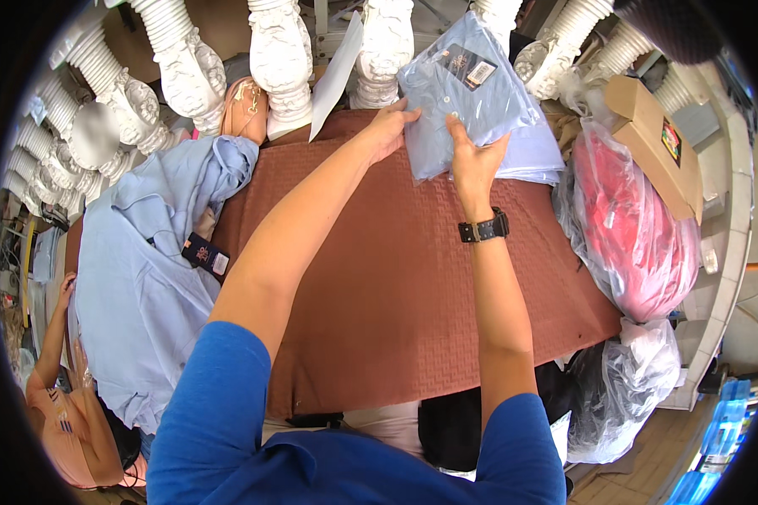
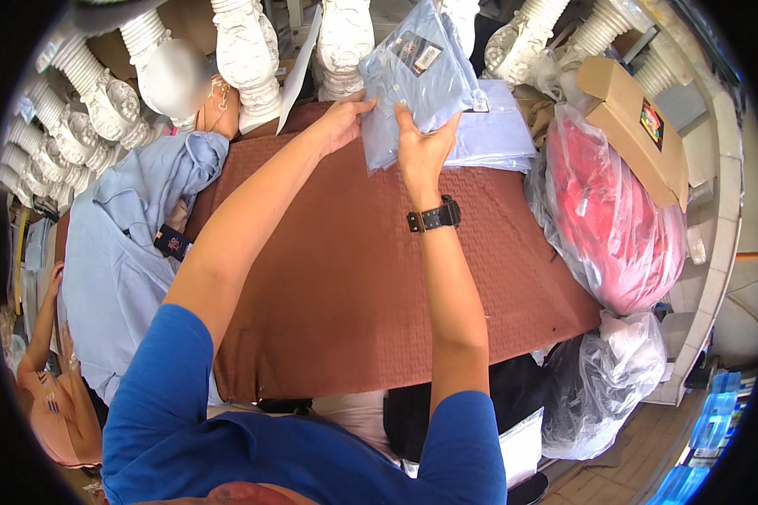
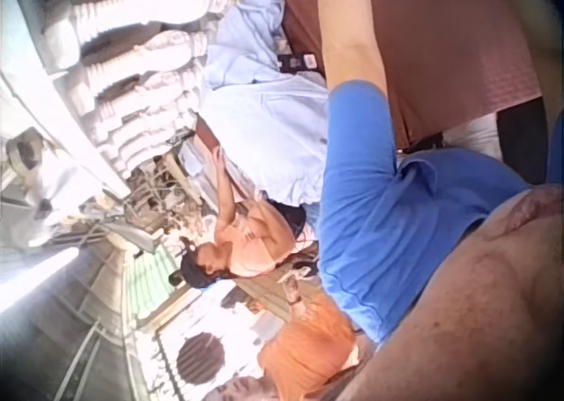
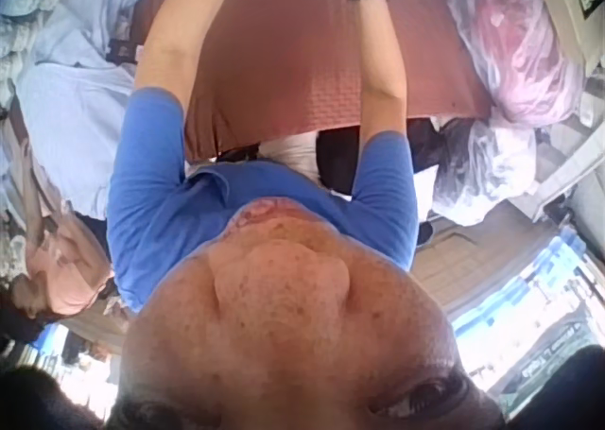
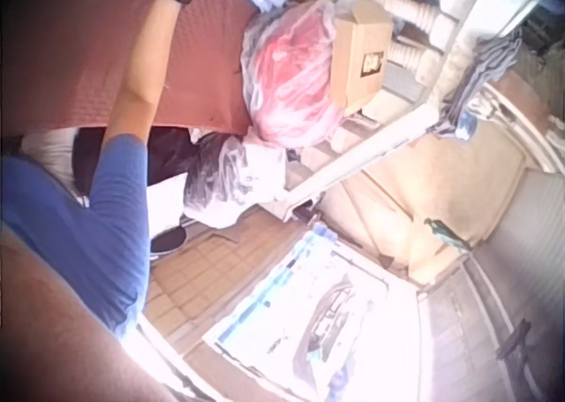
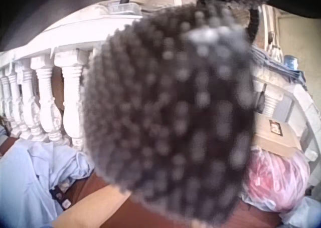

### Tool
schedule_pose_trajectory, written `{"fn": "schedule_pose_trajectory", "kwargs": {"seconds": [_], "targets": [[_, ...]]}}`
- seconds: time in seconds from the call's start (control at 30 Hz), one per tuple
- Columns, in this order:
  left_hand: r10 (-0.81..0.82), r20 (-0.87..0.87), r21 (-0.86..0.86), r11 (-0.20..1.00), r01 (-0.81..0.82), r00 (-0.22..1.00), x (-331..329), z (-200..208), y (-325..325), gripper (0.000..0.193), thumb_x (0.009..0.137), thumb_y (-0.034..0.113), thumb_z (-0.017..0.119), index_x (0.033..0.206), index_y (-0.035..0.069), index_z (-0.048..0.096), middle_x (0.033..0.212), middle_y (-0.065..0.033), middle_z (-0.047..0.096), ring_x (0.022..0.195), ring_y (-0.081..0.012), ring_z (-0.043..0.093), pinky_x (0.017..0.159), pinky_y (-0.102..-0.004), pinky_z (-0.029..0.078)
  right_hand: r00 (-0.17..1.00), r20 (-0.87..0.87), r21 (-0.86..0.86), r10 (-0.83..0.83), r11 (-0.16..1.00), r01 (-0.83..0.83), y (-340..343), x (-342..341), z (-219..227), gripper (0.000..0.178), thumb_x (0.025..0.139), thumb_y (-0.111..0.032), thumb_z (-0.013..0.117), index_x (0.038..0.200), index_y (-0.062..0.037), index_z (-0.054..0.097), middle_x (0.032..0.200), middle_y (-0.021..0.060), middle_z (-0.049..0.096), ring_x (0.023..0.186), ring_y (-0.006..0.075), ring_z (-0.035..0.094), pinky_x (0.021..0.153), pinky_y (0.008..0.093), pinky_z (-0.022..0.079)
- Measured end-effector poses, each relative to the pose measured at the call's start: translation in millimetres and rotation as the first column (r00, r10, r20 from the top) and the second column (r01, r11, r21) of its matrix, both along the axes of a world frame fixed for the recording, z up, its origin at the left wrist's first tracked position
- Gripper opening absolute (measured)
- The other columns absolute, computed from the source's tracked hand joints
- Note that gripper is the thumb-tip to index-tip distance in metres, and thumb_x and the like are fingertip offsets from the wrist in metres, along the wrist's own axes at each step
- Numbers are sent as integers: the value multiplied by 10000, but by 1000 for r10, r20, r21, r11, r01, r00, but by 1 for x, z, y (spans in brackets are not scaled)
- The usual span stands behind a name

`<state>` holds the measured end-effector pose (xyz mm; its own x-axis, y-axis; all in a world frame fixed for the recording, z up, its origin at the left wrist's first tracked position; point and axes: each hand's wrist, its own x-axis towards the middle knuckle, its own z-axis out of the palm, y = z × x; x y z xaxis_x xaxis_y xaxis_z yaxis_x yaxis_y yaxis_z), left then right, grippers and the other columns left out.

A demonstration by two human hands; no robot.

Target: The person folds a blue shirt, places it inside a clear plastic bag, seals the bag with tape, and stacks the packaged shirt onto a pile of other shirts.

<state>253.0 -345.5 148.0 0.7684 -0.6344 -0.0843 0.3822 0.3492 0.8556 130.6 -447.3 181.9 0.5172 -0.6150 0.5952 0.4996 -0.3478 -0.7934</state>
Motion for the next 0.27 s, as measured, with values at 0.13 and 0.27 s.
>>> {"fn": "schedule_pose_trajectory", "kwargs": {"seconds": [0.13, 0.27], "targets": [[-122, 58, -40, 991, 124, 991, 16, -1, -17, 510, 1046, 153, 526, 1502, -3, 360, 1446, -140, 514, 1302, -241, 532, 1093, -420, 449, 998, -20, -46, -61, 997, 60, -5, 5, 7, 684, 798, -24, 784, 1385, 37, 438, 1232, 241, 647, 1129, 286, 639, 987, 385, 476], [-181, 87, -117, 975, 191, 980, 28, -13, -34, 580, 1045, 141, 529, 1549, 6, 276, 1462, -132, 505, 1326, -244, 513, 1115, -405, 431, 999, -53, -40, 1, 999, -3, -20, 8, 11, 756, 810, -67, 782, 1454, 18, 395, 1280, 253, 634, 1140, 277, 645, 1015, 400, 462]]}}
